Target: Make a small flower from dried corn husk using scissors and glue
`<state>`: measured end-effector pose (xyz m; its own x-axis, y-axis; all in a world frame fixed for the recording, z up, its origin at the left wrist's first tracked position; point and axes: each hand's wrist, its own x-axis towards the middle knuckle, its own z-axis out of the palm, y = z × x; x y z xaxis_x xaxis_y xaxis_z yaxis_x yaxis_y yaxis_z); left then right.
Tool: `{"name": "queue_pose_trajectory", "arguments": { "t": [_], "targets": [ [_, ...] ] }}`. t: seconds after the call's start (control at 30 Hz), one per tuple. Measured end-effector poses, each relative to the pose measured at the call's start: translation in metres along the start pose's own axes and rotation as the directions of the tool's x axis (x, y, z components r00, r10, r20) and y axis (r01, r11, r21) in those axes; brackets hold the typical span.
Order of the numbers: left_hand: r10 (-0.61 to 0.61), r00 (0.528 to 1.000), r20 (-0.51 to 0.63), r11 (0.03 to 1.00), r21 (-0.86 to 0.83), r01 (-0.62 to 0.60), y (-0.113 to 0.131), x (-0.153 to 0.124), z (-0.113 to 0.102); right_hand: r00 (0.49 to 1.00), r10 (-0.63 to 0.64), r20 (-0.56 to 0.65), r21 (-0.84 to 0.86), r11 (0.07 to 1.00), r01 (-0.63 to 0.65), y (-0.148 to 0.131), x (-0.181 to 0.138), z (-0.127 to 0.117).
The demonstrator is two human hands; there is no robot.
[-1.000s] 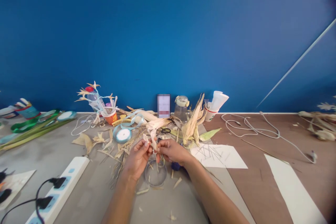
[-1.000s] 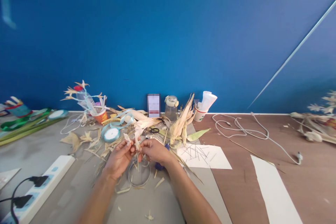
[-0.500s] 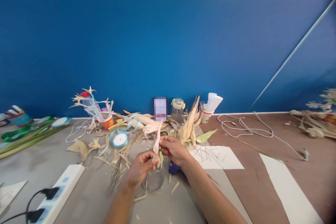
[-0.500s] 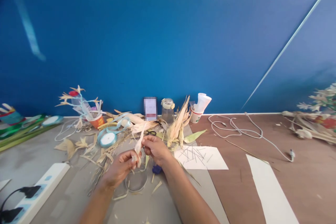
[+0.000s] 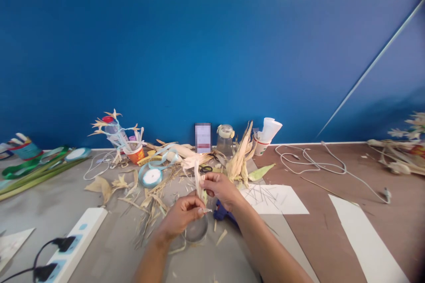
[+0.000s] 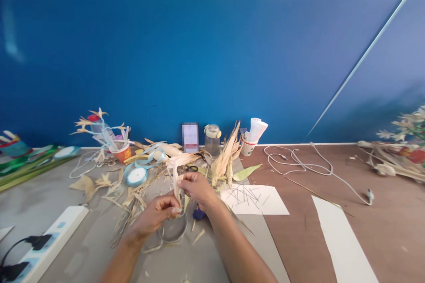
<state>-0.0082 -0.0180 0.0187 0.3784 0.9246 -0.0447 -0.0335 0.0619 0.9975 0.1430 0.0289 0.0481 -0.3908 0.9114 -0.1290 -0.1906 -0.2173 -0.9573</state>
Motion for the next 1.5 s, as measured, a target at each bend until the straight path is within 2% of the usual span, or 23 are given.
{"name": "queue_pose_trajectory", "arguments": {
  "t": [0.17,0.43,0.57,0.77,0.83,0.93,0.97,1.07,1.2,1.37,1.5],
  "targets": [
    [0.016,1.000,-0.014,0.999,0.043,-0.016,0.002,0.001,0.000,0.995,-0.048,-0.084,-0.020,0.999,0.046,-0.004,0.000,-0.001],
    [0.073,0.996,-0.055,0.988,0.139,-0.065,0.007,0.004,0.002,0.992,-0.085,-0.099,-0.030,0.996,0.082,-0.004,0.002,-0.003],
    [0.097,0.993,-0.066,0.982,0.169,-0.085,0.010,0.003,0.002,0.983,-0.099,-0.154,0.002,0.995,0.101,-0.001,0.004,-0.003],
    [0.123,0.989,-0.082,0.987,0.110,-0.114,0.010,0.002,-0.003,0.985,-0.091,-0.144,0.095,0.990,0.105,-0.002,0.005,-0.004],
    [0.136,0.983,-0.124,0.990,0.059,-0.129,0.007,0.003,-0.005,0.981,-0.077,-0.177,0.124,0.987,0.100,-0.003,0.005,-0.006],
    [0.141,0.949,-0.283,0.988,-0.028,-0.155,-0.002,0.008,-0.010,0.946,-0.082,-0.313,0.177,0.974,0.142,-0.006,0.006,-0.011],
    [0.123,0.929,-0.350,0.986,-0.061,-0.153,-0.006,0.010,-0.011,0.928,-0.097,-0.358,0.183,0.968,0.172,-0.008,0.006,-0.014],
    [0.045,0.888,-0.458,0.981,-0.150,-0.127,-0.016,0.015,-0.016,0.879,-0.163,-0.448,0.170,0.950,0.262,-0.011,0.007,-0.022],
    [-0.018,0.869,-0.494,0.965,-0.236,-0.114,-0.024,0.019,-0.018,0.851,-0.210,-0.482,0.164,0.932,0.323,-0.013,0.007,-0.028],
    [-0.073,0.844,-0.532,0.946,-0.306,-0.111,-0.022,0.019,-0.017,0.857,-0.217,-0.468,0.161,0.932,0.324,-0.013,0.007,-0.030],
    [-0.089,0.822,-0.563,0.959,-0.272,-0.082,-0.022,0.019,-0.018,0.870,-0.208,-0.447,0.179,0.932,0.314,-0.013,0.008,-0.032]
  ]
}}
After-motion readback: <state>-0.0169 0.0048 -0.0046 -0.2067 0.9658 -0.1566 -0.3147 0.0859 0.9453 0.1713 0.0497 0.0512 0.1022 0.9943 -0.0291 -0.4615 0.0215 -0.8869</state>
